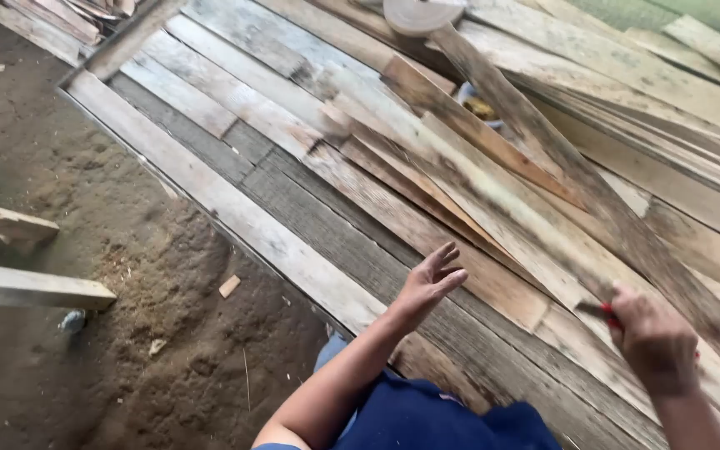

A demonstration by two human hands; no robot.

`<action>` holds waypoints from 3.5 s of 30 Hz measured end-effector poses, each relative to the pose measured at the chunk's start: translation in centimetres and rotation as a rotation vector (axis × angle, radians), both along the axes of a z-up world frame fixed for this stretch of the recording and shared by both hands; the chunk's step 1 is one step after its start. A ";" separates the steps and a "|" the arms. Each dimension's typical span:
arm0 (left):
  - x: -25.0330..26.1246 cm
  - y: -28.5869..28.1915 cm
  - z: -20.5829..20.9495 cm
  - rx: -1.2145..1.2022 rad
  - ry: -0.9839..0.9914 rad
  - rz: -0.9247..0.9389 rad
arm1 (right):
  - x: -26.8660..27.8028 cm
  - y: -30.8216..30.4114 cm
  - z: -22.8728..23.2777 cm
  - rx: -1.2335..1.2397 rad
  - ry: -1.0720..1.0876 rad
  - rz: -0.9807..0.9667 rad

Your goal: The person uses a red utility knife to scrape the surface of wooden planks laid on a workbench. They repeatedly move the knife along the grain to remove loose material and then reposition the planks to continue scraping different sections.

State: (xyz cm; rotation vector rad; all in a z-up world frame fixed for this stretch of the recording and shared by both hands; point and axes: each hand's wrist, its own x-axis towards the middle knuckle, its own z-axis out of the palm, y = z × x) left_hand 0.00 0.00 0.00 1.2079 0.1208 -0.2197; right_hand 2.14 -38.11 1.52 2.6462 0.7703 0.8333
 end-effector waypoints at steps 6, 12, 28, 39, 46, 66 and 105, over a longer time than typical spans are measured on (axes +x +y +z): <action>4.4 9.0 0.5 -0.288 0.255 0.248 | -4.2 11.7 -2.7 -0.016 0.141 0.141; 5.0 19.9 -6.2 -0.299 0.378 0.446 | -3.8 23.4 -5.4 0.157 0.957 -0.457; 10.7 43.6 1.4 0.928 0.303 0.495 | -2.0 27.6 -16.0 0.033 0.808 -0.396; 19.4 53.3 -5.3 1.392 0.362 0.152 | -1.7 26.4 -18.2 0.202 0.644 -0.405; 19.2 53.0 -8.8 1.452 0.138 0.082 | -0.3 26.8 -16.9 0.183 0.876 -0.494; 19.8 53.8 -9.9 1.561 0.112 0.021 | -0.1 34.8 -7.5 0.333 1.044 -0.641; 9.4 36.8 -10.3 1.589 -0.214 -0.300 | -13.1 15.1 -8.8 0.950 0.696 -1.317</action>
